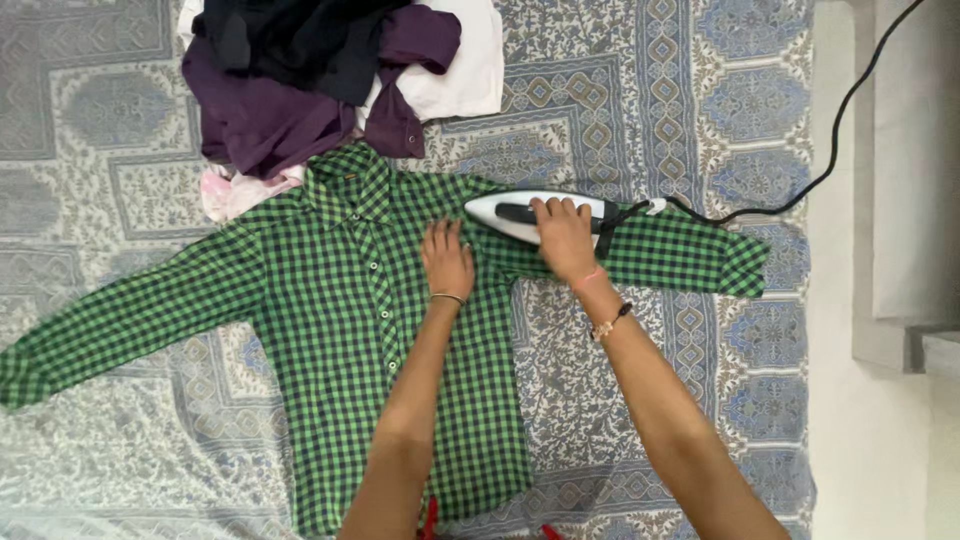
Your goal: The person irons a green checkered shirt and a black shirt on a bed. They smooth the fabric, use an iron to press the shirts, and fold the green shirt after ironing.
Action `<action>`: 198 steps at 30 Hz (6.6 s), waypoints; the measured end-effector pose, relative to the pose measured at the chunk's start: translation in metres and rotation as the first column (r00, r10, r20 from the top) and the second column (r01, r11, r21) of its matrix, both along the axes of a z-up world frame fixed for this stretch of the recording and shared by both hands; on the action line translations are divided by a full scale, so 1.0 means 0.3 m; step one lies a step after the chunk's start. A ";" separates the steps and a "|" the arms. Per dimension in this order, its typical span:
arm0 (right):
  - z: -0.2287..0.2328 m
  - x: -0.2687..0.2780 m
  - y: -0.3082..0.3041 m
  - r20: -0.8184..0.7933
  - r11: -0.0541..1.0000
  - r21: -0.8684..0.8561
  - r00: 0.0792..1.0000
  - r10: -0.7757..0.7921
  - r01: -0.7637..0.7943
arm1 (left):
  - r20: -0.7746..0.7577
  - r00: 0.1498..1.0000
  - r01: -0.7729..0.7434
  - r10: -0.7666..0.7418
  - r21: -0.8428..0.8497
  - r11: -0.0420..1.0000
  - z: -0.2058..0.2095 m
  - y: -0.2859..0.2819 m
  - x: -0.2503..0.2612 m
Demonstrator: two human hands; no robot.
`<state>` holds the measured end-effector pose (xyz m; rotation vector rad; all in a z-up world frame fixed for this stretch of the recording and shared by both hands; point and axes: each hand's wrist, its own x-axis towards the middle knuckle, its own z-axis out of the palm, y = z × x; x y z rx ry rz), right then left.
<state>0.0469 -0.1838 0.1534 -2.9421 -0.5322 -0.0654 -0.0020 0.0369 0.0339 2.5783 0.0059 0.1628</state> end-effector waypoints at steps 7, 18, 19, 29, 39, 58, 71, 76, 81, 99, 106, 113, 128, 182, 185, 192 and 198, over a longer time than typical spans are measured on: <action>-0.008 -0.051 -0.043 -0.073 0.999 0.026 0.997 0.033 -0.031 | -0.202 0.964 0.192 -0.174 0.072 0.979 0.009 -0.049 -0.130; -0.033 0.021 -0.115 -0.056 0.985 0.101 0.990 -0.132 0.137 | -0.332 0.932 0.193 -0.146 0.114 0.974 0.024 -0.129 -0.179; -0.018 0.013 -0.138 -0.065 0.964 0.171 0.979 -0.194 0.203 | -0.306 0.935 0.186 -0.180 -0.012 0.983 0.030 -0.152 -0.161; -0.052 -0.720 -0.382 -0.315 0.267 0.812 0.775 -0.548 0.519 | -0.288 0.751 0.181 -0.594 -0.775 0.605 0.243 -0.674 -0.403; -0.215 -1.078 -0.513 -0.338 0.143 0.792 0.623 -0.706 0.593 | -0.402 0.647 0.405 -0.648 -0.540 0.738 0.350 -0.979 -0.644; -0.087 -1.233 -0.647 -0.122 0.432 0.622 0.626 -0.771 0.653 | -0.356 0.629 0.562 -0.691 -0.406 0.721 0.197 -0.956 -0.713; -0.079 -0.592 -1.114 -0.134 0.585 0.635 0.818 -0.560 0.505 | -0.202 0.773 0.555 -0.601 -0.242 0.796 0.076 -0.952 -0.167; -0.264 -0.377 -1.180 -0.133 0.807 0.429 0.912 -0.389 0.406 | -0.252 0.698 0.601 -0.670 -0.301 0.740 -0.031 -1.150 -0.039; -0.377 -0.306 -1.258 -0.157 0.899 0.067 0.894 -0.420 0.433 | -0.583 0.583 0.343 -0.566 -0.456 0.822 -0.133 -1.232 -0.018; 0.068 -0.245 -1.090 -0.418 0.858 0.239 0.845 -0.332 0.455 | -0.625 0.577 -0.117 -0.526 -0.700 0.704 -0.069 -1.088 -0.079; 0.289 -0.290 -0.734 -0.239 0.827 0.460 0.942 -0.234 0.322 | -0.452 0.689 -0.225 -0.567 -0.877 0.425 0.211 -0.868 -0.123; 0.332 -0.381 -0.221 -0.134 0.745 0.623 0.971 -0.199 0.239 | -0.332 0.804 -0.257 -0.493 -0.942 0.216 0.448 -0.471 -0.278; 0.404 -0.690 0.798 -0.126 0.694 0.711 0.992 -0.030 0.111 | -0.331 0.905 -0.379 -0.267 -0.913 -0.151 0.444 0.465 -0.573; -0.101 -1.359 1.386 -0.480 0.989 0.136 0.869 0.118 -0.060 | -0.880 0.435 -0.809 -0.194 -0.476 0.345 -0.145 1.109 -1.201; -0.125 -1.363 1.360 -0.512 0.978 0.204 0.847 0.146 -0.045 | -0.907 0.422 -0.719 -0.008 -0.340 0.606 -0.139 1.108 -1.191; -0.122 -1.234 1.202 -0.524 0.924 0.342 0.851 0.035 0.173 | -0.425 0.901 -0.118 0.087 -0.048 0.992 0.034 1.042 -1.105; -0.078 -0.928 0.933 -0.304 0.867 0.317 0.907 -0.290 0.383 | -0.276 0.931 0.217 -0.239 -0.110 0.970 0.199 0.806 -0.702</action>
